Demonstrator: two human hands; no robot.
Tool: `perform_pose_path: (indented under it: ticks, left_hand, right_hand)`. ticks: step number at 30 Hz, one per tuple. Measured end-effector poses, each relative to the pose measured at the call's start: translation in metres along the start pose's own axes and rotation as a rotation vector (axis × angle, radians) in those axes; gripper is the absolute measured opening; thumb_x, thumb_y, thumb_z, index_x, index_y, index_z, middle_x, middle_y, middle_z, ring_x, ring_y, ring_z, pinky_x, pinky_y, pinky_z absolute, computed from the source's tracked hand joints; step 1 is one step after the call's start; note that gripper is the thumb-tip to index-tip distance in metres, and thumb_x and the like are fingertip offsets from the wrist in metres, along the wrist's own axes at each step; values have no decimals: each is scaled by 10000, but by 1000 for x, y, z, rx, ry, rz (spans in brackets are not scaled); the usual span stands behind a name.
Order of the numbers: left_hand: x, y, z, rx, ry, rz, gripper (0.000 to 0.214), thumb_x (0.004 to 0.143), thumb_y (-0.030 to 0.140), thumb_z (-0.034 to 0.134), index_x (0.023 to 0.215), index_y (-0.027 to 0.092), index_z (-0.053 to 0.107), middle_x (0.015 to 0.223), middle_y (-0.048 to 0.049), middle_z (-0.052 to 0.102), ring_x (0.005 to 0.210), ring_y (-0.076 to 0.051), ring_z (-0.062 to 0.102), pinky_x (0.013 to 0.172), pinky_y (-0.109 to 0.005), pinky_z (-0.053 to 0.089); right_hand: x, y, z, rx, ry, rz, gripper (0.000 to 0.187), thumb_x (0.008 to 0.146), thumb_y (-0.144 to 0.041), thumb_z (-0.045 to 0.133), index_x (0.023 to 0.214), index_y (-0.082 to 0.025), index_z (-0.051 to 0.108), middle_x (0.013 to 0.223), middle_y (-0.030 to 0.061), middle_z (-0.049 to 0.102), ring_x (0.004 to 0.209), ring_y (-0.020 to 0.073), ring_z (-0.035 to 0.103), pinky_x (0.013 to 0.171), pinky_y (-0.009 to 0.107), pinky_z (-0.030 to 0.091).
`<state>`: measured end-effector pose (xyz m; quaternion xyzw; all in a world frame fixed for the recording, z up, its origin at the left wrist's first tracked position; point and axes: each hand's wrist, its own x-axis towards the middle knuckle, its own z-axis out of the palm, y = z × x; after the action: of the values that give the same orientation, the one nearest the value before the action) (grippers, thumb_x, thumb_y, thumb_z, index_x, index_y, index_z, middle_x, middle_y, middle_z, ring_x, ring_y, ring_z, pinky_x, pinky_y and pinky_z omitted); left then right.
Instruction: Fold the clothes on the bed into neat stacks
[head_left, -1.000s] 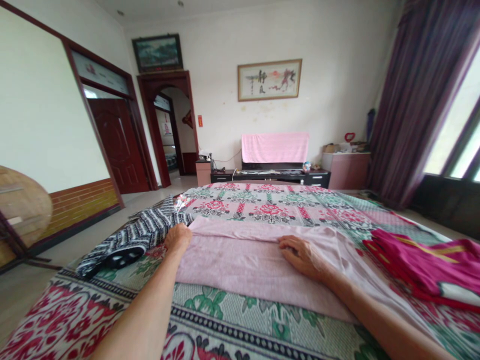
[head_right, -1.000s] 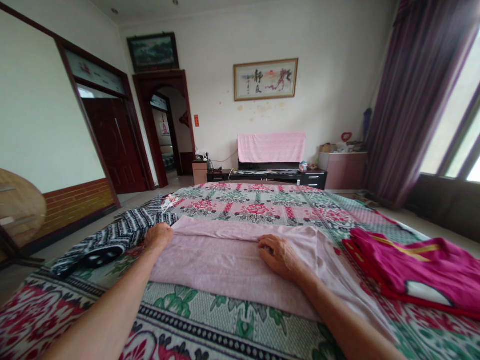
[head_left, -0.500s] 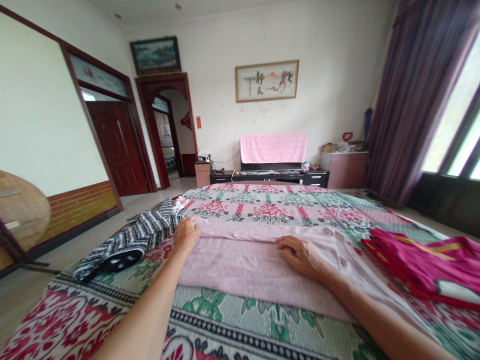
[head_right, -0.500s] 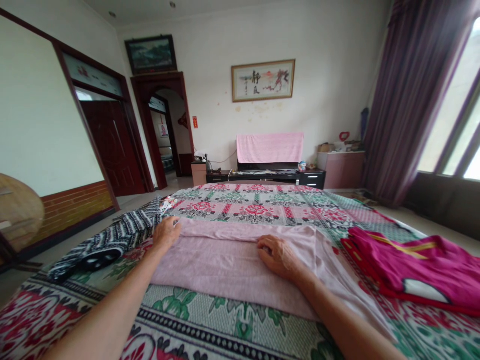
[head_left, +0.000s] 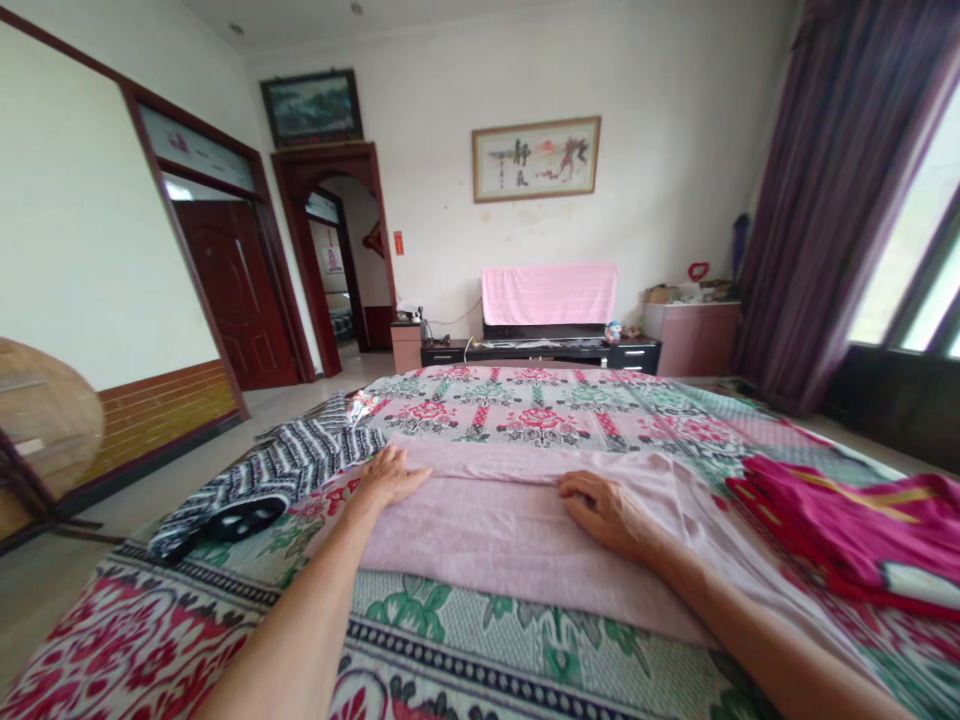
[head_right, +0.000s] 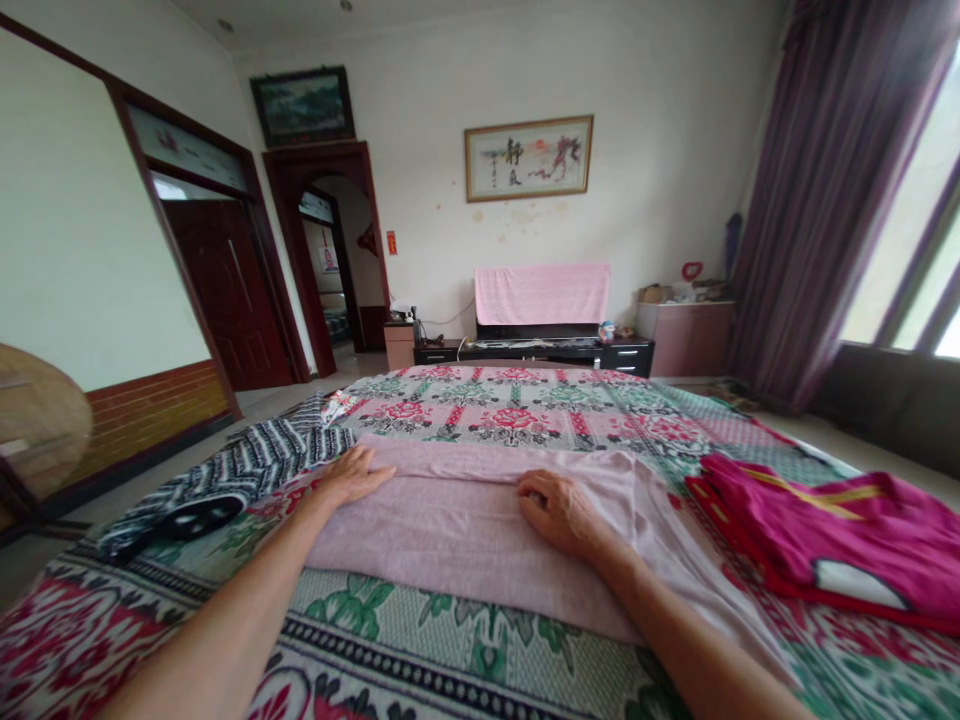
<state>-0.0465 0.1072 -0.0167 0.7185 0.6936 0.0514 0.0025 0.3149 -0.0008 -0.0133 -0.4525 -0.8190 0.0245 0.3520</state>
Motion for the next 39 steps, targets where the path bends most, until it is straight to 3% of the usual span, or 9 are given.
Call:
perform_pose_path:
  ticks: [6,9,11,17,20,27,39]
  left_hand:
    - [6,4,-13,-37,-39,-44,854,778,709,321,1374,111,448,1490,-163,362,1377,-288,323,1086,-376,299]
    - [13,11,-22,-44,58,-60,693,850,615,258,1263,142,551,1357,-151,528,1276,-265,462,1029,-362,368]
    - [18,15,-23,-31,140,-26,618,876,560,248,1212,161,579,1310,-140,564,1263,-259,470,1022,-375,375]
    - [26,13,-3,-16,8,-1,761,840,661,241,1401,173,403,1537,-134,275,1413,-306,232,1092,-514,253]
    - [29,7,3,-21,-9,7,818,823,700,203,1446,187,336,1563,-118,204,1435,-304,165,1108,-525,212]
    - [30,6,2,-22,-27,-9,847,818,709,193,1463,173,308,1568,-114,180,1442,-297,142,1121,-518,199]
    - [26,7,-1,-1,-2,-3,786,836,661,229,1435,169,358,1551,-127,237,1428,-291,199,1108,-497,239]
  right_hand:
    - [0,0,1,0,12,-13,184,791,-133,462,801,-196,634,888,56,687,814,181,633,773,305,497]
    - [1,-2,1,4,18,-22,174,790,-131,469,798,-196,630,887,59,688,805,181,635,769,306,500]
    - [1,-2,0,9,21,-31,173,790,-129,473,801,-195,632,894,62,690,814,183,637,778,309,503]
    - [-1,-2,-1,6,27,-20,199,788,-132,469,831,-201,651,938,62,698,852,184,648,806,314,508]
    - [-3,-1,-1,-5,15,-4,219,781,-146,476,880,-205,662,963,63,702,876,192,651,818,322,513]
    - [-4,2,0,-100,-39,8,432,776,-158,484,1193,-189,590,1240,103,626,1133,239,584,999,423,444]
    - [0,-11,-7,-96,-81,-41,253,832,-121,420,936,-202,636,947,56,683,886,185,609,855,329,468]
